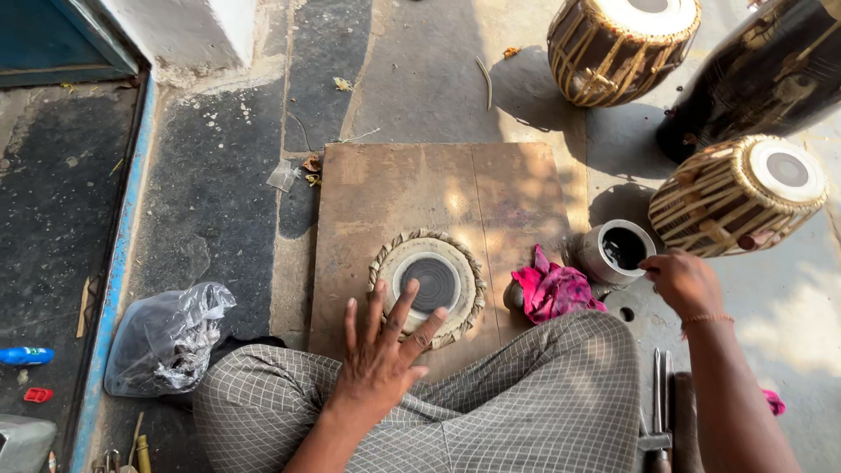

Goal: The person works on a tabla musical instrument by hand, using a cloth to wipe different parts and smoothing the surface layers.

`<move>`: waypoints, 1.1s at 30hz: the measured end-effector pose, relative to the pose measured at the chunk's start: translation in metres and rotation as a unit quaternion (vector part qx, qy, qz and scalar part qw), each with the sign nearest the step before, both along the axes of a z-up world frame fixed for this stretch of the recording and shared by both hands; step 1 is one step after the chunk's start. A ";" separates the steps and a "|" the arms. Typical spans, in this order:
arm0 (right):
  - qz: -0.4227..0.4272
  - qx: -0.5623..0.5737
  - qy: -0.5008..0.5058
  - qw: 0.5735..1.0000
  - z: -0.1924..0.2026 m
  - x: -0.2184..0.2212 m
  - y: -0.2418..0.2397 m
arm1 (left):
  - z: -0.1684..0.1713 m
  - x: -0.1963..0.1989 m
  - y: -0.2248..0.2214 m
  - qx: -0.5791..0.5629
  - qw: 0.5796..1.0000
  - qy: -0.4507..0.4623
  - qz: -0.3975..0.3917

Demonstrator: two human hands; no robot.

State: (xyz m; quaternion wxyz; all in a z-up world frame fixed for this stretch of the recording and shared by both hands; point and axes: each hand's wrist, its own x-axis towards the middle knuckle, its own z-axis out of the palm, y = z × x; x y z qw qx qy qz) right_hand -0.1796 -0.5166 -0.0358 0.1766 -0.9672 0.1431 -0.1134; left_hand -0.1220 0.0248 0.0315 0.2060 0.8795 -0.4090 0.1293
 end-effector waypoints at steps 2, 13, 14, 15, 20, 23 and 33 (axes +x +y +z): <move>0.008 -0.019 -0.027 0.999 -0.008 0.002 -0.002 | 0.008 -0.010 -0.001 -0.071 0.997 -0.040 0.010; 0.000 0.151 -0.046 0.987 0.048 0.016 0.112 | -0.019 0.168 -0.054 -0.137 0.839 0.524 -0.060; 0.005 0.181 -0.052 0.982 0.056 0.015 0.127 | -0.023 0.166 -0.053 -0.131 0.845 0.518 -0.027; 0.010 0.210 -0.058 0.976 0.064 0.016 0.137 | -0.024 0.162 -0.051 -0.125 0.851 0.510 0.006; 0.031 0.311 -0.095 0.945 0.055 0.050 0.150 | -0.017 0.147 -0.041 -0.153 0.848 0.505 0.053; 0.024 0.307 -0.085 0.947 0.005 0.077 0.152 | -0.010 0.143 -0.043 -0.157 0.853 0.494 0.059; -0.080 0.464 -0.039 0.881 -0.047 0.090 0.125 | 0.008 0.150 -0.040 -0.216 0.797 0.564 -0.026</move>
